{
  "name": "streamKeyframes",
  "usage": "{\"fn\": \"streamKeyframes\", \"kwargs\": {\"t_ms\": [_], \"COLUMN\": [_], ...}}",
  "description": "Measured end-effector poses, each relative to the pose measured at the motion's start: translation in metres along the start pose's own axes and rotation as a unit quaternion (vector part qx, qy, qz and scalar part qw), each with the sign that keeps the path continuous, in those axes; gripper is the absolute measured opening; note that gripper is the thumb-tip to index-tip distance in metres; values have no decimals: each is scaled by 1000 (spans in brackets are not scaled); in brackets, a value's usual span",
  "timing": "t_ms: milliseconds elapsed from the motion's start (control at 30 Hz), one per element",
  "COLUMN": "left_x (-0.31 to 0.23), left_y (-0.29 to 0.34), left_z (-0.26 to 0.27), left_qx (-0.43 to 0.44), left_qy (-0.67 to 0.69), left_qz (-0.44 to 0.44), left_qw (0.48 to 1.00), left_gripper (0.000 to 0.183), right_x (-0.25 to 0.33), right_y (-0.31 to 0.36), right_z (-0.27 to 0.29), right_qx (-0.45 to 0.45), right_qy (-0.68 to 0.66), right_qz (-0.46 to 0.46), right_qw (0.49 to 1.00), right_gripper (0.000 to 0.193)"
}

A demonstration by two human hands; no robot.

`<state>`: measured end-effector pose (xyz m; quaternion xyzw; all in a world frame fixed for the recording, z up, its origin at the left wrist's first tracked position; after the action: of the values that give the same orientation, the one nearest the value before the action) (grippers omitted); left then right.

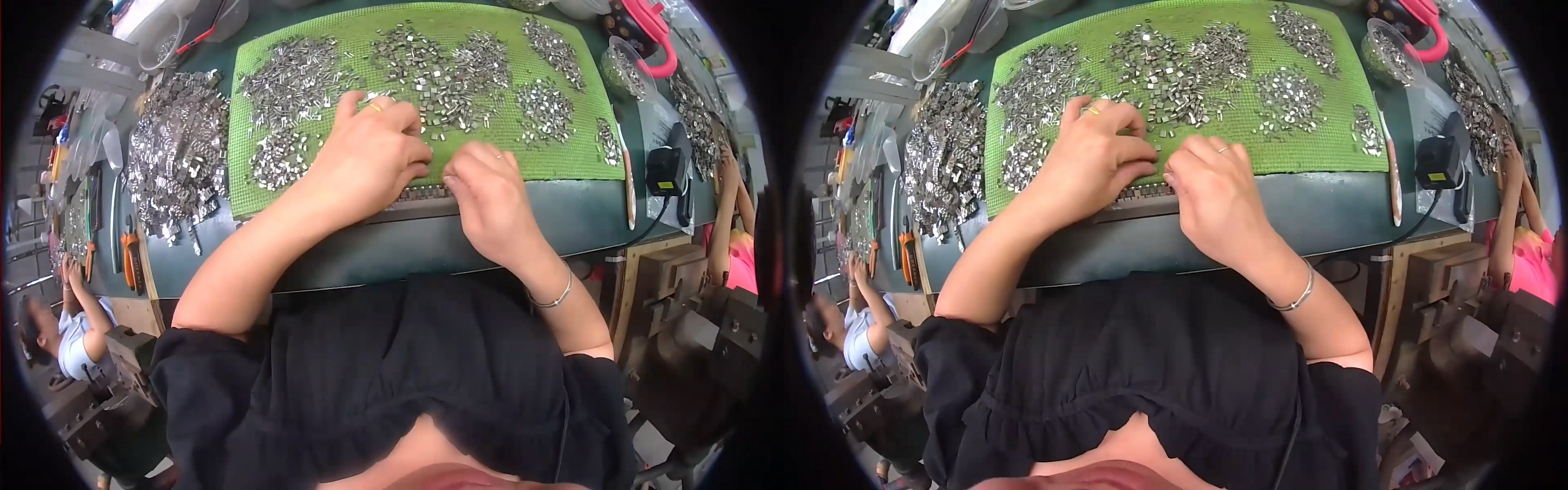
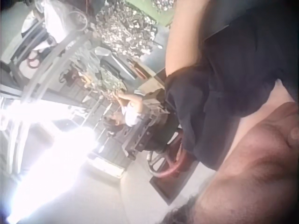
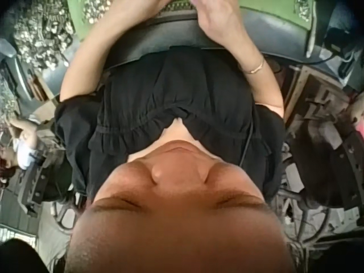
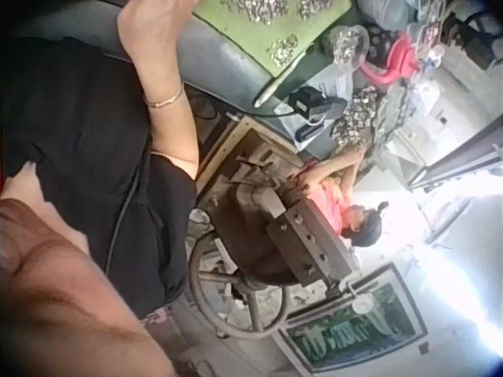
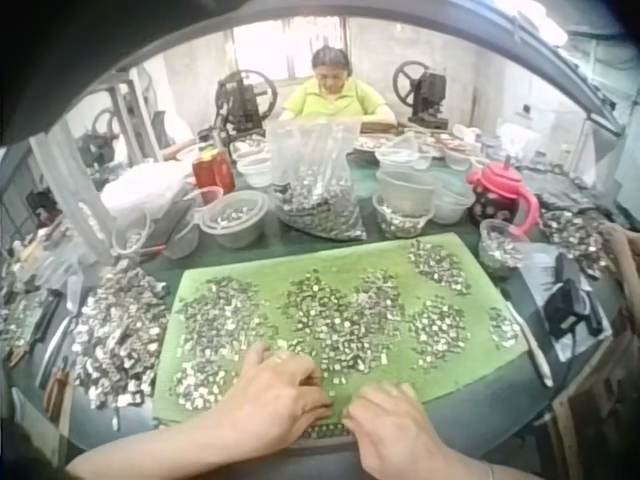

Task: The person places small metal pieces into a metal fixture by hand, then inserts the fixture into a manual press machine and turns the wheel to press them.

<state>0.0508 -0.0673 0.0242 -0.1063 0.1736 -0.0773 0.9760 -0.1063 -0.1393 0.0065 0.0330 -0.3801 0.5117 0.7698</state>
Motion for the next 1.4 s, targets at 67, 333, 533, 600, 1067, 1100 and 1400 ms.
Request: {"fn": "streamKeyframes", "kwargs": {"t_ms": [67, 333, 533, 600, 1067, 1100, 1400], "left_x": [-1, -9, -20, -19, -4, -7, -18], "left_y": [-2, 27, 40, 37, 16, 24, 52], "left_z": [-3, 7, 1, 5, 10, 9, 2], "left_qx": [8, -47, -97, -89, -31, -29, -75], "left_qy": [-18, 115, 116, 107, 29, 29, 73], "left_qz": [-2, 91, 102, 101, 84, 84, 72], "left_qw": [1000, 988, 983, 985, 996, 996, 992], "left_gripper": [11, 17, 24, 21, 13, 13, 29], "right_x": [2, 5, 3, 4, -8, -10, -7], "right_y": [2, 1, 14, 19, -7, -13, -36], "right_z": [-1, -10, -4, 0, 9, 6, -10], "right_qx": [-3, -33, -29, -14, 5, 1, 58], "right_qy": [11, 46, 87, 121, 36, 43, 131], "right_qz": [13, 65, 128, 147, 83, 75, 19], "right_qw": [1000, 996, 988, 982, 996, 996, 990], "right_gripper": [5, 7, 17, 24, 24, 17, 7]}}
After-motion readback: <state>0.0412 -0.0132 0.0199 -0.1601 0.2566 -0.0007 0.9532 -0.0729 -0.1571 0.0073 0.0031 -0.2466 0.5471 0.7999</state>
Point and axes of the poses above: each hand's wrist, its own y-axis away from the middle knuckle, its own z-axis out of the back of the hand, x = y × z, the point moved 3 cm from there along -y, towards the middle knuckle, and after that the axes turned 3 degrees about -z, right-handed, at the moved point
